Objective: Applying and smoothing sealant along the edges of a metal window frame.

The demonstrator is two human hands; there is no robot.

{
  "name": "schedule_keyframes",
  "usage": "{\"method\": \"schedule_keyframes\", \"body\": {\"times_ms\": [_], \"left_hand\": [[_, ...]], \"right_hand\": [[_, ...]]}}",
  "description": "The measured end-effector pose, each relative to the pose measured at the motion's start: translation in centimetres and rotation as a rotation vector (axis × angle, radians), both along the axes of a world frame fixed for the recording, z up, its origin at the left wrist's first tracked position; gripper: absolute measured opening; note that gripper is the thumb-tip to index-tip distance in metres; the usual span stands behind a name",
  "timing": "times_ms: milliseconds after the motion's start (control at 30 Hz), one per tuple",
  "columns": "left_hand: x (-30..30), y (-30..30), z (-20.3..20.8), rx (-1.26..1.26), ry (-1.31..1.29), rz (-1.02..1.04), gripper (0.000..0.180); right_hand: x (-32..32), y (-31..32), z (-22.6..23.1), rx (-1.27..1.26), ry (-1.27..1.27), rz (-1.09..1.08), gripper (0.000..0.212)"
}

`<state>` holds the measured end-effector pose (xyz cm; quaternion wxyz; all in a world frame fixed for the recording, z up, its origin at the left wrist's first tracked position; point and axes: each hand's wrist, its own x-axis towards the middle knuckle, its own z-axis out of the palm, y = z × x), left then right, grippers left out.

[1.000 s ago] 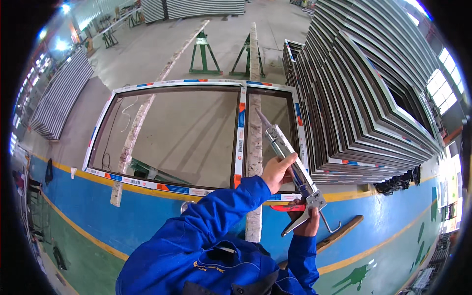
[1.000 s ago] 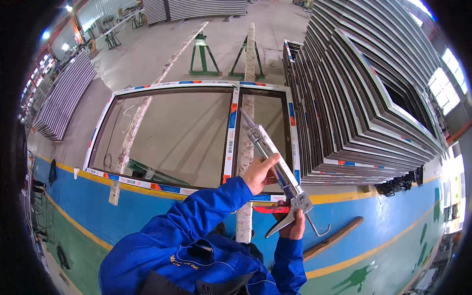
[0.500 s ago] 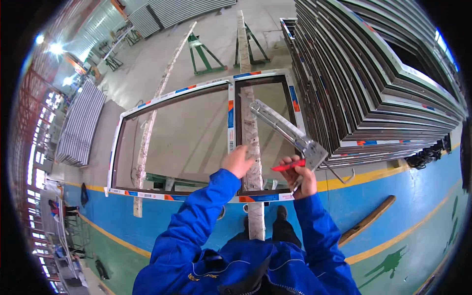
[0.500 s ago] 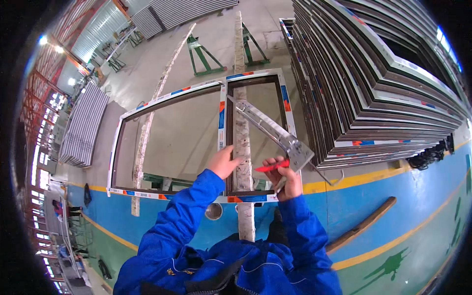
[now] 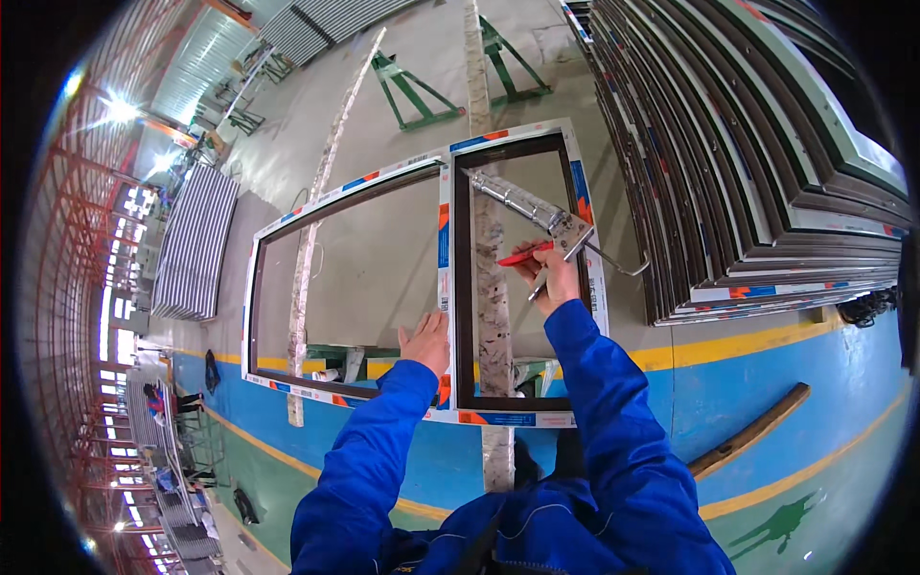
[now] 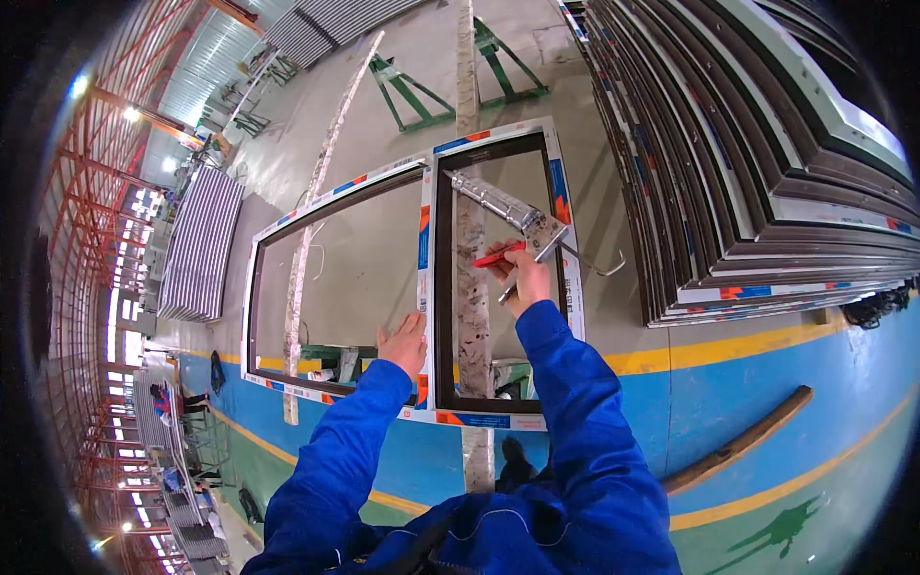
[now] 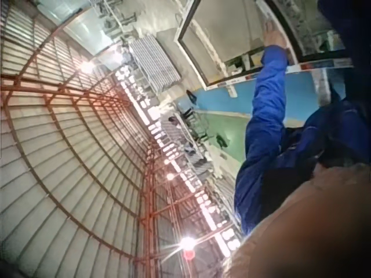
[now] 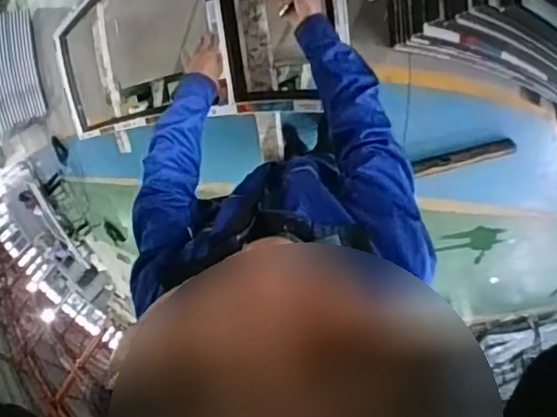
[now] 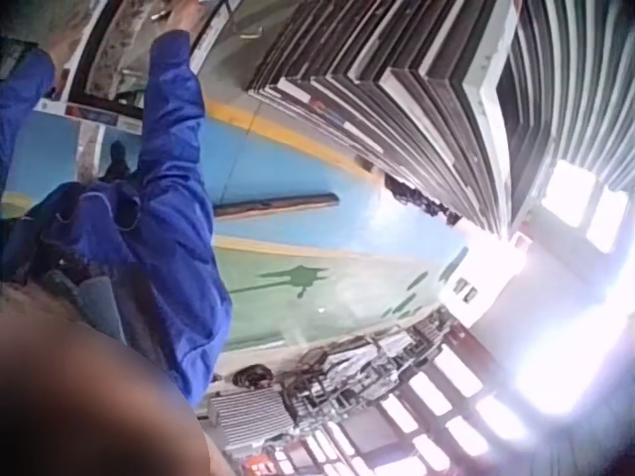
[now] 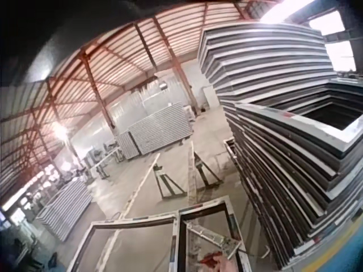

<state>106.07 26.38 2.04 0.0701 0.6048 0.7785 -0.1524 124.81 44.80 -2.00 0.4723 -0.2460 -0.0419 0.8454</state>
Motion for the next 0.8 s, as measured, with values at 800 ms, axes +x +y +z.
{"method": "schedule_keyframes", "body": {"times_ms": [800], "left_hand": [[0.4,0.3,-0.5,-0.033,0.067,-0.004,0.054]], "right_hand": [[-3.2,4.3,-1.7,-0.058,0.019,-0.014,0.013]]}}
